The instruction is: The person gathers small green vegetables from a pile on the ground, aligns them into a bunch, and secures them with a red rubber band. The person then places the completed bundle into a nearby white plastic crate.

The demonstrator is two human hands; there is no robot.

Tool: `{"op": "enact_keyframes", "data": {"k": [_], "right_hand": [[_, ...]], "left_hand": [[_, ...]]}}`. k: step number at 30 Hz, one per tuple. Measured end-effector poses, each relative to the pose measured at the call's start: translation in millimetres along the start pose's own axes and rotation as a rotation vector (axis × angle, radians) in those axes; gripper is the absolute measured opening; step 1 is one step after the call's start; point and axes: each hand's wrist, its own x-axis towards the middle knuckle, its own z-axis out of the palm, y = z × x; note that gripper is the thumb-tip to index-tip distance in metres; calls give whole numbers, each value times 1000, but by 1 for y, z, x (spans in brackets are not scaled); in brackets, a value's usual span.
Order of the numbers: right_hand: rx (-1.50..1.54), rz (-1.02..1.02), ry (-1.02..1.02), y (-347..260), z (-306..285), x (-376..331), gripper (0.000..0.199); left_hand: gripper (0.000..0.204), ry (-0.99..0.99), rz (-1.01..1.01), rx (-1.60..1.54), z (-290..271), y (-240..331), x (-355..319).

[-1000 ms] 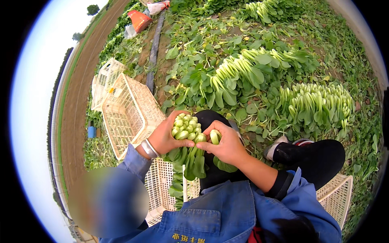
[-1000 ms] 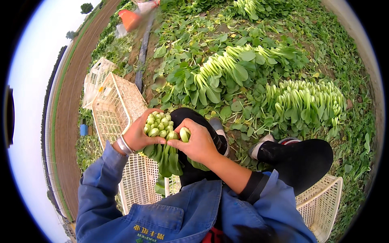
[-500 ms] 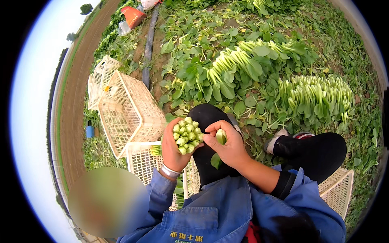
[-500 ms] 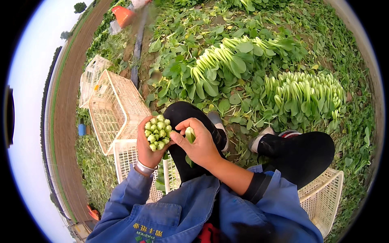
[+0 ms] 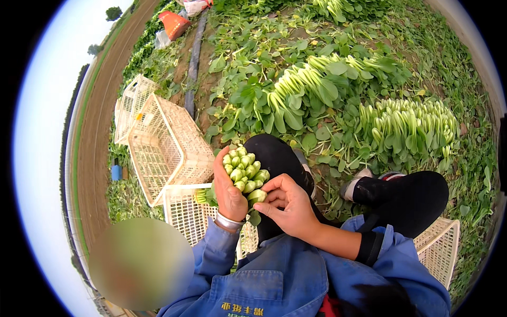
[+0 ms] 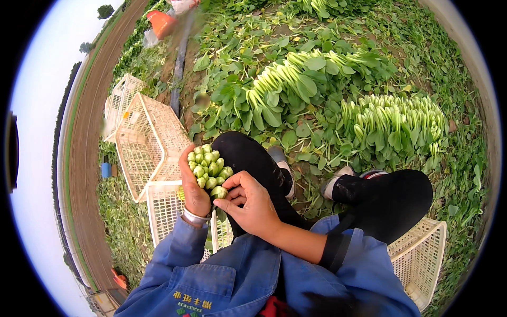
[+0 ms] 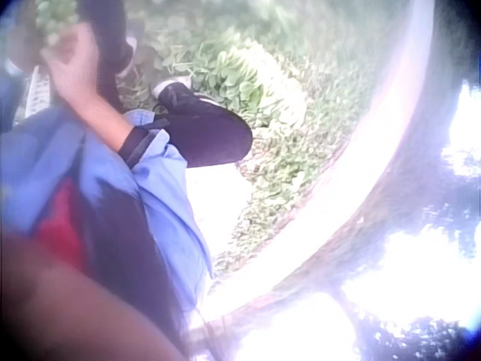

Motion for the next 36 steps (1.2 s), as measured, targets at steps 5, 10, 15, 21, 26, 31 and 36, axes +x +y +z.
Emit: {"op": "enact_keyframes", "data": {"k": [5,10,15,21,26,31,36], "right_hand": [[106,61,93,9,4,16,39],[-70,-5,109,8,3,27,45],[-406,-177,-51,-20,-41,44,37],[-339,-195,-113,2,-53,60,16],[197,261,-101,0,-77,91,18],[-969,298,408,112,-310,173,30],[-1483,242,780,141,-449,222,35]], "left_hand": [[143,-144,190,140,-8,12,2],[126,-87,169,431,-10,16,-1],[109,7,106,456,7,13,2],[105,81,23,380,17,11,0],[113,60,-60,473,21,14,-2],[122,45,-135,475,14,9,-2],[116,33,-246,516,-4,-3,-13]]}}
